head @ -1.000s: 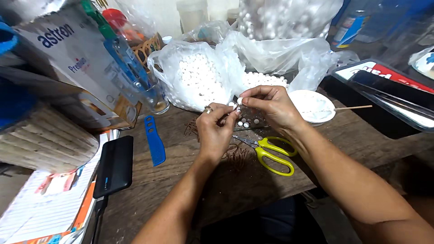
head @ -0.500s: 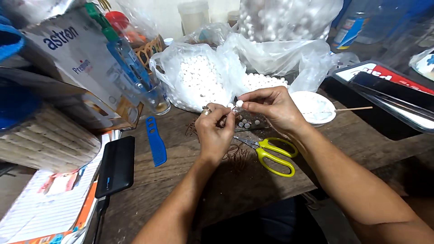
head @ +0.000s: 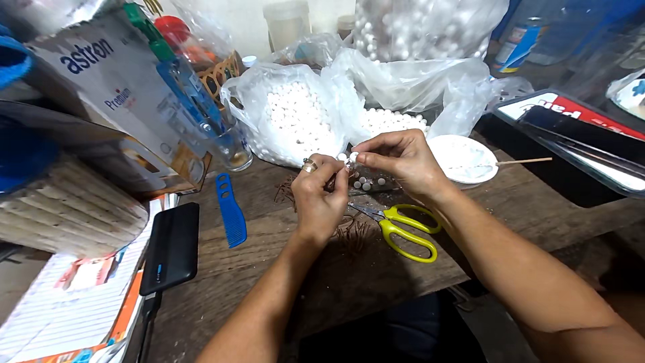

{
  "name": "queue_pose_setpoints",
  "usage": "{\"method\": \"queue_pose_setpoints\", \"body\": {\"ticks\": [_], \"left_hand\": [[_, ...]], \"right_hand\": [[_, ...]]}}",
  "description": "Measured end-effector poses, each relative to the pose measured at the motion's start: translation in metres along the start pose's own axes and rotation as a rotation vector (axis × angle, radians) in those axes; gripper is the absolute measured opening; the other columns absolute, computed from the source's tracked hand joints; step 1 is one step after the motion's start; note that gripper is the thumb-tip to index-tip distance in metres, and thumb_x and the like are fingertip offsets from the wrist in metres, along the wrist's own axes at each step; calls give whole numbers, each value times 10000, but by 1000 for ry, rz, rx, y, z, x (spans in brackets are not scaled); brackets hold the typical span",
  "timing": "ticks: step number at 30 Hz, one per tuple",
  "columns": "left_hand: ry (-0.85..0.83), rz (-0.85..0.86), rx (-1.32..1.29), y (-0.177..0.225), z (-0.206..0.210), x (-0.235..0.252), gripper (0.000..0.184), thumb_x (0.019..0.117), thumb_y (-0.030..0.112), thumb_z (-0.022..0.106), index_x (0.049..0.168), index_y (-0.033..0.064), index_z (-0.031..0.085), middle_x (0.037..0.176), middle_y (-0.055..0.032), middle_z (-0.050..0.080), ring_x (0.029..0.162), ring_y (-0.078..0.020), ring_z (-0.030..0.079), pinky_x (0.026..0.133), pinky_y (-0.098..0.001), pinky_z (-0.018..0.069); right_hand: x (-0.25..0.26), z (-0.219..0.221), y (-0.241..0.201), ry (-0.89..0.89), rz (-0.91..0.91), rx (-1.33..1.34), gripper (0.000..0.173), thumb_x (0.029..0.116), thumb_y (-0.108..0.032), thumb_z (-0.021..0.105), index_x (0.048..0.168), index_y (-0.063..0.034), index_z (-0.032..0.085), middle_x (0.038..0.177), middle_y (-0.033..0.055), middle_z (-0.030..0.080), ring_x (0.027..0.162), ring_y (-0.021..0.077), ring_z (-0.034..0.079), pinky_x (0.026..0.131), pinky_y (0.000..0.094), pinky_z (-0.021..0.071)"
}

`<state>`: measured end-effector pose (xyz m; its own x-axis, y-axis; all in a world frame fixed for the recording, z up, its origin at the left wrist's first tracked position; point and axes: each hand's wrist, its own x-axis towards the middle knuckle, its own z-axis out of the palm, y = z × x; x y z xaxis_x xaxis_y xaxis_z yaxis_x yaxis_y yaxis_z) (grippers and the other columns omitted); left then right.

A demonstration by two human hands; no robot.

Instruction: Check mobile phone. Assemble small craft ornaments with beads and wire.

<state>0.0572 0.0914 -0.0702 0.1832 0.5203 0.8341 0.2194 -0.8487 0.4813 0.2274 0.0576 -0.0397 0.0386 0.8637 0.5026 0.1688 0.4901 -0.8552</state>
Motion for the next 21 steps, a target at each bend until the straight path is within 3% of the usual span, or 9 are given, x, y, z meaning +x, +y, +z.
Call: {"method": "queue_pose_setpoints", "body": {"ticks": [11,14,17,21], "left_hand": [[-9,-7,-4,1,2,-1,75,864,-30,674,818,-59,726,863,-108,659,764,-17,595,694,-109,475],[-36,-51,-8,-2,-2,-1,92,895,20,679,838,-35,726,875,-79,665,777,-3,591,704,-125,476],[-67,-33,-7,-5,-4,-1,134,922,63,675,877,-53,726,907,-94,675,824,2,609,759,-126,492],[-76,-35,-5,-6,-5,-1,157,930,64,673,923,-86,717,953,-124,663,846,6,606,776,-118,488]], "right_hand": [[0,1,2,31,5,-21,68,889,8,718,874,-51,749,724,-53,706,583,-22,613,563,146,535],[1,5,2,32,-22,-62,33,875,-16,734,908,-18,738,785,-21,722,640,-21,641,606,157,554],[0,2,0,-29,-103,-127,189,887,7,716,1063,77,713,917,84,728,768,23,676,725,189,582],[2,-2,0,-72,-153,-223,165,903,26,690,1055,80,724,886,115,715,757,71,661,710,228,563]]}}
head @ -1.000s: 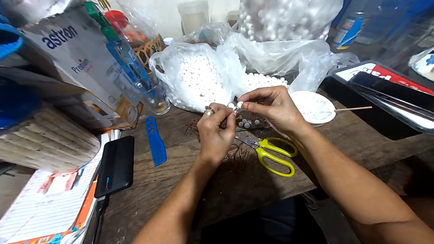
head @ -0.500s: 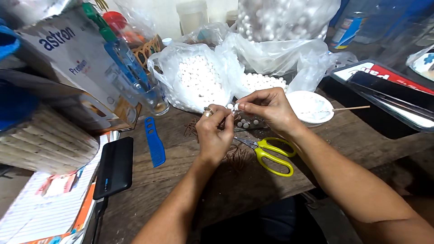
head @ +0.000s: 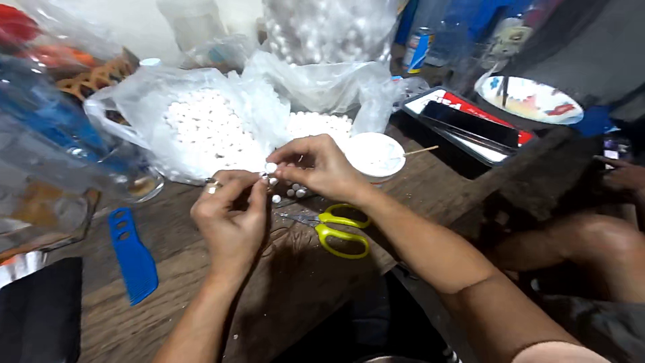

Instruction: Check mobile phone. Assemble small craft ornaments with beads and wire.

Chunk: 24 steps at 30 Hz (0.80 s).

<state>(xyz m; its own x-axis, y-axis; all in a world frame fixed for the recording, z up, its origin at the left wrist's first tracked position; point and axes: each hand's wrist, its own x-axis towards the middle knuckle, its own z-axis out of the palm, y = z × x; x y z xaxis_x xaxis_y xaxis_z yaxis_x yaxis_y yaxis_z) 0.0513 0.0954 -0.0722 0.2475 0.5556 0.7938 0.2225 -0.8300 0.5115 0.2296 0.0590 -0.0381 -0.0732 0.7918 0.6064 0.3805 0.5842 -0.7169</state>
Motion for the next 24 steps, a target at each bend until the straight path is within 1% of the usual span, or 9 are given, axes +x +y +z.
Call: {"method": "queue_pose_setpoints", "body": {"ticks": [2,5,8,10,12,13,16,20,24], "left_hand": [[10,-2,-11,0,0,0,155,933,60,664,934,-84,720,967,-115,660,867,20,603,787,-106,483],[16,3,-34,3,0,0,168,943,56,645,950,-96,717,981,-108,655,893,33,595,794,-94,475],[10,20,-7,4,-1,0,191,948,65,629,936,-109,706,971,-118,647,869,42,580,765,-82,457],[19,37,25,5,-1,0,194,948,60,623,918,-116,697,953,-137,651,861,26,583,766,-91,456],[43,55,38,7,0,0,189,945,56,623,895,-113,692,910,-142,651,827,2,589,748,-105,464],[53,54,37,8,1,-1,185,947,53,625,890,-109,695,900,-143,650,813,-8,592,740,-113,472],[72,24,32,9,1,-1,155,931,26,623,882,-93,710,892,-132,648,779,-15,592,720,-111,483],[73,-5,16,10,1,0,131,919,3,630,874,-83,717,890,-124,652,768,-24,593,710,-123,488],[60,26,31,9,1,-1,118,906,-15,628,868,-77,721,890,-129,652,760,-39,587,701,-128,481]], "right_hand": [[1,0,-1,17,-11,-18,147,894,10,709,1027,71,727,873,101,703,734,58,638,678,209,541],[2,-1,-2,53,-60,-42,134,885,-12,721,990,70,734,856,107,694,712,60,623,651,201,525],[3,-1,-2,68,-100,-62,120,870,-14,722,960,63,743,850,113,687,701,60,610,623,194,499],[3,-2,-1,54,-147,-74,117,869,-12,717,952,65,744,862,123,692,741,80,620,647,204,496],[2,-2,0,33,-202,-94,118,876,-7,700,950,76,739,877,142,700,784,109,645,684,224,517],[2,-2,1,27,-218,-103,122,882,-10,691,954,76,739,882,142,705,788,108,652,692,224,525],[0,1,2,20,-194,-126,139,919,-58,684,989,47,742,912,108,718,792,62,651,708,199,526],[0,2,5,31,-156,-131,142,934,-100,681,988,12,752,895,57,706,765,13,629,693,166,518],[0,3,7,36,-179,-117,134,933,-82,676,988,13,753,911,51,705,794,7,625,723,160,515]]}}
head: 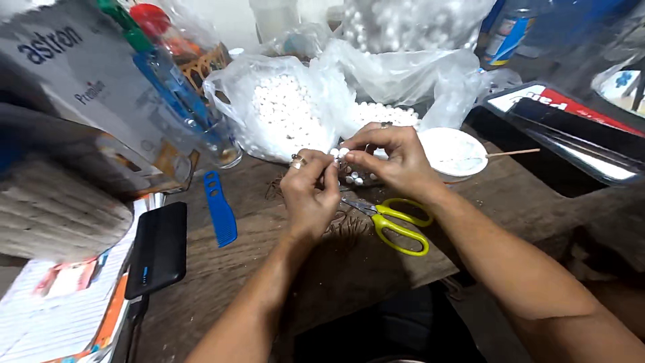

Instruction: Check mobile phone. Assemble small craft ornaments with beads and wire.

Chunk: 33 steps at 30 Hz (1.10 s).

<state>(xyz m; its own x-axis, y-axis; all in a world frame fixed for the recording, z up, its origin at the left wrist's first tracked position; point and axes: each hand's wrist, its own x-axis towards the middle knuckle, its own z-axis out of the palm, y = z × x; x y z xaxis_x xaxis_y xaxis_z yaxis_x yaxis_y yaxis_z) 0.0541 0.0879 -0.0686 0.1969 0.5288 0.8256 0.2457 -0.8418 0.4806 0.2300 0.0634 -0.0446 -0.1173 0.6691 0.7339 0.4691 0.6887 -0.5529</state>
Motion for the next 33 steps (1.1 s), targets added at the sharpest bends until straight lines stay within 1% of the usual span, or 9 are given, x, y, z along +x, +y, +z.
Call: {"method": "queue_pose_setpoints", "body": {"ticks": [3,6,10,15,19,21,23,27,33], "left_hand": [[11,29,15,-1,2,0,118,888,-29,623,841,-81,717,877,-135,649,740,-41,580,678,-125,471],[17,42,13,-2,3,-1,119,887,-31,619,842,-85,714,882,-145,652,749,-48,589,685,-128,480],[18,52,1,-4,4,-1,106,882,-31,634,848,-75,724,894,-144,663,780,-60,609,716,-135,491],[15,2,-14,-6,4,0,99,883,-31,637,853,-77,718,892,-135,645,779,-54,601,708,-132,491],[0,-34,-22,-5,4,0,105,909,-1,651,885,-60,735,932,-128,666,793,-48,621,721,-140,510],[-13,-99,-77,-4,4,2,103,921,13,657,901,-49,737,937,-112,671,762,-27,615,693,-139,513],[-61,-236,-198,0,1,4,84,941,6,661,944,-47,726,949,-90,659,739,-6,619,670,-136,531],[-128,-471,-423,7,-4,11,57,950,-42,639,968,-42,693,917,-47,660,649,-20,642,632,-175,588],[-134,-452,-453,6,-5,11,77,941,-58,619,945,-37,693,968,-47,649,738,-15,646,693,-168,580]], "right_hand": [[0,0,1,0,-15,6,131,916,-65,683,992,15,753,924,59,712,810,11,634,736,157,519],[-1,1,1,10,5,0,130,924,-102,694,970,3,755,901,43,707,792,-3,626,718,144,511],[-2,0,-5,-1,88,-25,142,951,-143,676,917,-35,761,855,9,678,726,-6,606,641,136,500],[0,-4,-5,-58,105,-20,179,936,-118,660,1041,-14,761,947,40,701,775,19,619,640,151,498],[0,-5,-3,-39,102,-33,134,914,-74,676,998,-18,763,913,30,688,759,11,606,646,147,490],[0,-6,-3,-28,110,-34,131,909,-75,674,998,-23,754,911,19,690,756,2,605,649,146,490],[0,-6,-4,-25,107,-45,135,918,-90,666,1003,-22,746,901,11,692,747,-4,599,644,148,483],[0,-7,-4,-25,106,-73,123,948,-89,643,1002,-23,731,850,-2,699,705,-15,601,642,146,497],[1,-9,-6,-5,123,-8,71,927,-85,660,944,-48,719,851,-24,692,715,-16,612,643,143,508]]}}
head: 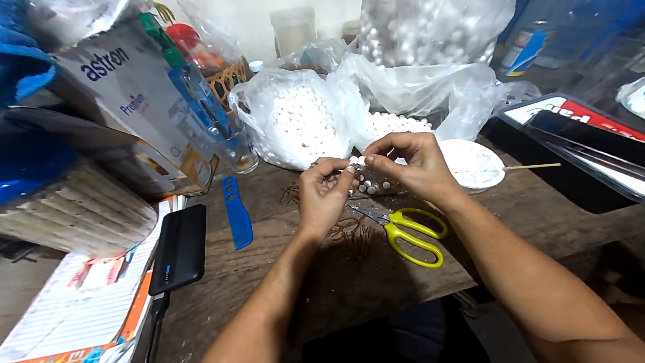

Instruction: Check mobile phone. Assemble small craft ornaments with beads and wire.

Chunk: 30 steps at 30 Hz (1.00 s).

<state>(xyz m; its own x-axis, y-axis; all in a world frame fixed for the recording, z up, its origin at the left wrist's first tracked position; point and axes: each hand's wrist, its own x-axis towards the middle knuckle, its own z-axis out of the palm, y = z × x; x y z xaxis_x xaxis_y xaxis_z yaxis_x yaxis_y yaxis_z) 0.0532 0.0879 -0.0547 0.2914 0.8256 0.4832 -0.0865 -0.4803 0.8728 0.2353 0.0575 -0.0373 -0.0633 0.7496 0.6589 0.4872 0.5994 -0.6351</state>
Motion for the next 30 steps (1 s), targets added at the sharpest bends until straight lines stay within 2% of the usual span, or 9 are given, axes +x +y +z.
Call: {"method": "queue_pose_setpoints", "body": {"ticks": [2,5,8,11,15,19,30], "left_hand": [[9,31,24,-2,0,0,64,930,-55,644,932,-38,705,978,-52,648,796,-5,641,714,-150,562],[25,103,56,-6,-1,1,56,902,-69,680,919,-43,727,976,-59,633,846,0,623,723,-120,537],[29,118,92,-5,-1,0,57,887,-70,701,927,-48,734,978,-60,614,839,8,606,725,-103,523],[24,97,99,-5,-1,0,45,887,-58,707,912,-37,737,974,-63,623,823,-1,614,715,-117,535],[12,83,119,-3,0,-1,60,914,-33,676,908,-27,735,977,-57,639,840,5,614,724,-121,527],[33,133,140,-6,2,-2,52,898,-48,686,908,-42,737,957,-70,638,817,8,615,709,-113,526],[90,190,215,-9,6,-6,61,878,-55,685,880,-42,744,900,-65,613,742,19,580,647,-93,490]], "right_hand": [[0,-1,0,1,31,27,57,911,-82,678,932,-54,722,834,-28,689,692,-13,603,613,143,497],[0,-3,-4,-42,155,84,76,949,-89,676,964,-53,741,796,-34,690,636,-19,592,562,133,488],[1,-5,-4,-62,208,166,81,951,-41,667,975,-34,745,804,-34,704,654,-27,608,601,127,512],[1,-5,-2,-47,193,231,100,903,16,685,973,-26,743,849,-32,721,729,-19,646,683,143,552],[1,-5,-3,-27,171,240,118,884,35,681,972,-25,732,841,-32,717,717,-20,650,683,144,561],[1,-4,-3,-23,151,236,136,872,47,682,983,-18,727,851,-29,717,723,-17,654,690,143,565],[-1,-3,-6,-71,143,212,110,868,53,691,952,2,740,802,4,722,639,-5,640,602,145,558]]}}
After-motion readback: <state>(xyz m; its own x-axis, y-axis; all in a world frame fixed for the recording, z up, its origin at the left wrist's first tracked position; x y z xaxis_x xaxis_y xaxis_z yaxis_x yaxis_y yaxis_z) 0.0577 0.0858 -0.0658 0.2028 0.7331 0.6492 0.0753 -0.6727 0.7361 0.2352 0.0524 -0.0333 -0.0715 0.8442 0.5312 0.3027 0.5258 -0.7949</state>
